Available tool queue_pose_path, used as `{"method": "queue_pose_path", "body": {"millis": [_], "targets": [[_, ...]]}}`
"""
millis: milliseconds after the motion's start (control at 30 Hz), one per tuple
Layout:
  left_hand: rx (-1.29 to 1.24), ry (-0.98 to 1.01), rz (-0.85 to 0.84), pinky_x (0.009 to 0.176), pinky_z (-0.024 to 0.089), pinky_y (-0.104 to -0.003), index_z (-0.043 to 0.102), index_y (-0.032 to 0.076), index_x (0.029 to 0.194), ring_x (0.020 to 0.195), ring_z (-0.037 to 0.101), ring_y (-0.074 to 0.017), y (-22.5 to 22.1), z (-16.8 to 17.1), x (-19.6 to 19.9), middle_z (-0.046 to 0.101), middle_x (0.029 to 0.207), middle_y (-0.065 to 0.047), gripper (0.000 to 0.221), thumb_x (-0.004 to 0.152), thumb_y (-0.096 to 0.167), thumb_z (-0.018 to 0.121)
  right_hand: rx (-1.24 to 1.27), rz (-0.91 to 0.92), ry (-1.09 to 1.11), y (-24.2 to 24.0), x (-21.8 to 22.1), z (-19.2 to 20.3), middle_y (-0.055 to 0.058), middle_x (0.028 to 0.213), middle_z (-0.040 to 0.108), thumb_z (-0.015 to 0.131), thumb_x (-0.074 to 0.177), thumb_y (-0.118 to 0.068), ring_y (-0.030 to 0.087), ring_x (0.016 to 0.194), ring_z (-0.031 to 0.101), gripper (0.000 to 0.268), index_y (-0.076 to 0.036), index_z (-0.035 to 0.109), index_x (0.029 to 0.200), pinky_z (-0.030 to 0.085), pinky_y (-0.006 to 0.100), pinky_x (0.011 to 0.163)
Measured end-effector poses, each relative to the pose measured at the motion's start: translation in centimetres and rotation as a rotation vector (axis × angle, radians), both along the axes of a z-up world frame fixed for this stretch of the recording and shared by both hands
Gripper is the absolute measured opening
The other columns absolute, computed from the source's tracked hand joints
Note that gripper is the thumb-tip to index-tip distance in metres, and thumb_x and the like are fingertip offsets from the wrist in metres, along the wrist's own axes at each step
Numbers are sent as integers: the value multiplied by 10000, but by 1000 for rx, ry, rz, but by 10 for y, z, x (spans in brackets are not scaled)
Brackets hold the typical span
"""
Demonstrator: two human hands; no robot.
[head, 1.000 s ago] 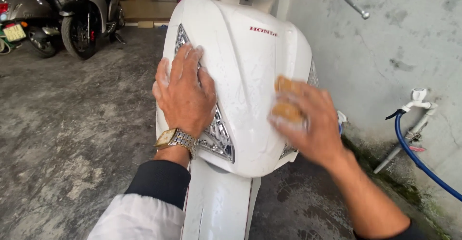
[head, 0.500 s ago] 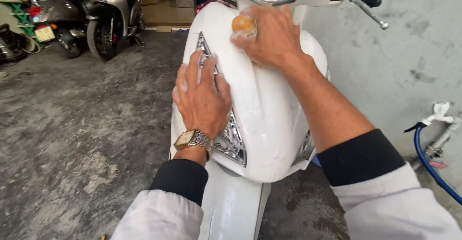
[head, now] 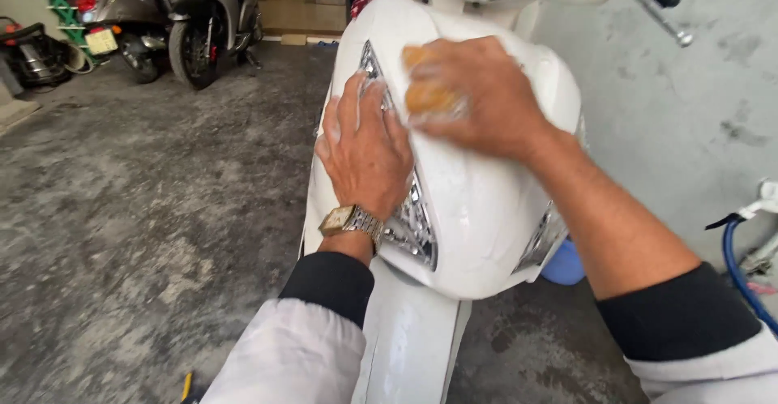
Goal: The person scrubs the front fairing, headlight, and side panels of a white Honda scooter using a soapy sponge. They then move to the seat and scrub the black textured surface with the same sponge, creating a thick lather.
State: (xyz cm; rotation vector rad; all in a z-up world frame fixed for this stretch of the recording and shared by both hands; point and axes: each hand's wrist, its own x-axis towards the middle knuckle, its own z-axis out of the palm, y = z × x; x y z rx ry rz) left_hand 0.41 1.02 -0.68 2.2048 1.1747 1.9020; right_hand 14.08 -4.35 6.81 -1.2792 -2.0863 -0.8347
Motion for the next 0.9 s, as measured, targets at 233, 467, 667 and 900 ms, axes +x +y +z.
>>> {"method": "queue_pose_path", "body": {"millis": [233,467,667,900], "targets": [[34,-49,11,938,339,-463,446,236,1248,1242,427,-260,7,-5,-3,456,1332,52,342,911,215,392,141,44,43,0,-16,-17,25,1117,575,705,720,-218,217,991,541,394,-118,566,1075,314,386,851],[232,28,-137,979,334,-498,240,152,1367,1258,436,-277,-6,2,-15,384,1400,-103,494,951,415,279,274,107,125,-12,-30,-33,140,1162,454,630,792,-228,327,1039,453,547,-28,360,1224,328,449,924],[531,401,-169,1117,322,-590,211,197,1431,1419,299,-235,-4,11,-27,174,1512,-71,626,955,557,399,174,323,125,-15,-18,-44,212,1466,89,647,888,-336,386,1418,140,806,-55,105,1414,243,535,1209],[189,659,-470,793,368,-553,382,110,1180,1019,509,-335,-34,60,-34,502,1191,-103,597,723,447,567,237,323,102,-20,-16,-41,259,1469,53,704,835,-414,432,1438,137,906,-88,109,1435,205,546,1217]]}}
